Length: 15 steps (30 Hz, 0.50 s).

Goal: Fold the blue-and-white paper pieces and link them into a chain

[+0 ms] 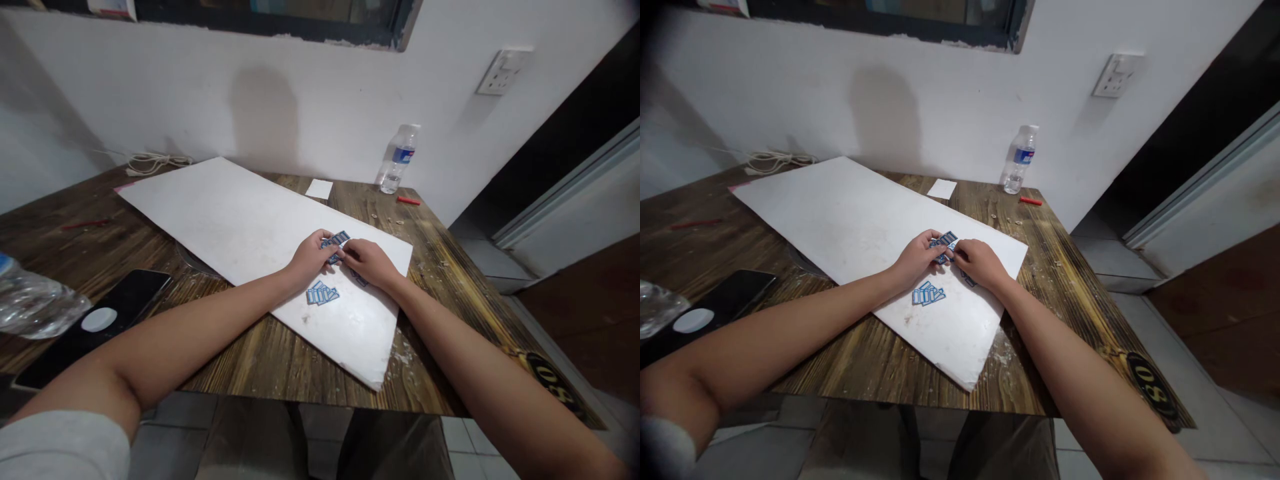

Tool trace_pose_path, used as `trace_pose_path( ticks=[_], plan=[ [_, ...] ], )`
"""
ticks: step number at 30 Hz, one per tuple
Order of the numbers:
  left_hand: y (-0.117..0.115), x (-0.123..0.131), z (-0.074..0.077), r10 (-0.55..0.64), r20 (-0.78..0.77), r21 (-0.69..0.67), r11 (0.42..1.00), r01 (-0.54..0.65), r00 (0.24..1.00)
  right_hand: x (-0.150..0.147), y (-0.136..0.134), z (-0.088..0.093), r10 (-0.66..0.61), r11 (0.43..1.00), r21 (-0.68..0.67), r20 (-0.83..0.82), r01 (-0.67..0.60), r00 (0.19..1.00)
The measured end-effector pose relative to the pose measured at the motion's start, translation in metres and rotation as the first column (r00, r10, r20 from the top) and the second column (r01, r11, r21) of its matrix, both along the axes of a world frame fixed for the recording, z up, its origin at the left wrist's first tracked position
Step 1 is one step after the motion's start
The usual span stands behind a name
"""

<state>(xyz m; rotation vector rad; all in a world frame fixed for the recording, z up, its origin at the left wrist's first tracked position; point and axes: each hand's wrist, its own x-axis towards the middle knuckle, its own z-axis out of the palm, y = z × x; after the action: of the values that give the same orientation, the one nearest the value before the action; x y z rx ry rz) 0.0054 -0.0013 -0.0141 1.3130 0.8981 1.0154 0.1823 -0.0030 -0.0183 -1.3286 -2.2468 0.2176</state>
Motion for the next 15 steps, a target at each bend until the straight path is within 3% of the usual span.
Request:
trace_pose_path(
  ticks=[15],
  plan=[
    [-0.0001,0.0002,-0.0002,0.002,0.009,-0.006,1.000,-0.002,1.000,-0.0002,0.0006,-0.0009,0.005,1.000,0.006,-0.009,-0.005,1.000]
  ],
)
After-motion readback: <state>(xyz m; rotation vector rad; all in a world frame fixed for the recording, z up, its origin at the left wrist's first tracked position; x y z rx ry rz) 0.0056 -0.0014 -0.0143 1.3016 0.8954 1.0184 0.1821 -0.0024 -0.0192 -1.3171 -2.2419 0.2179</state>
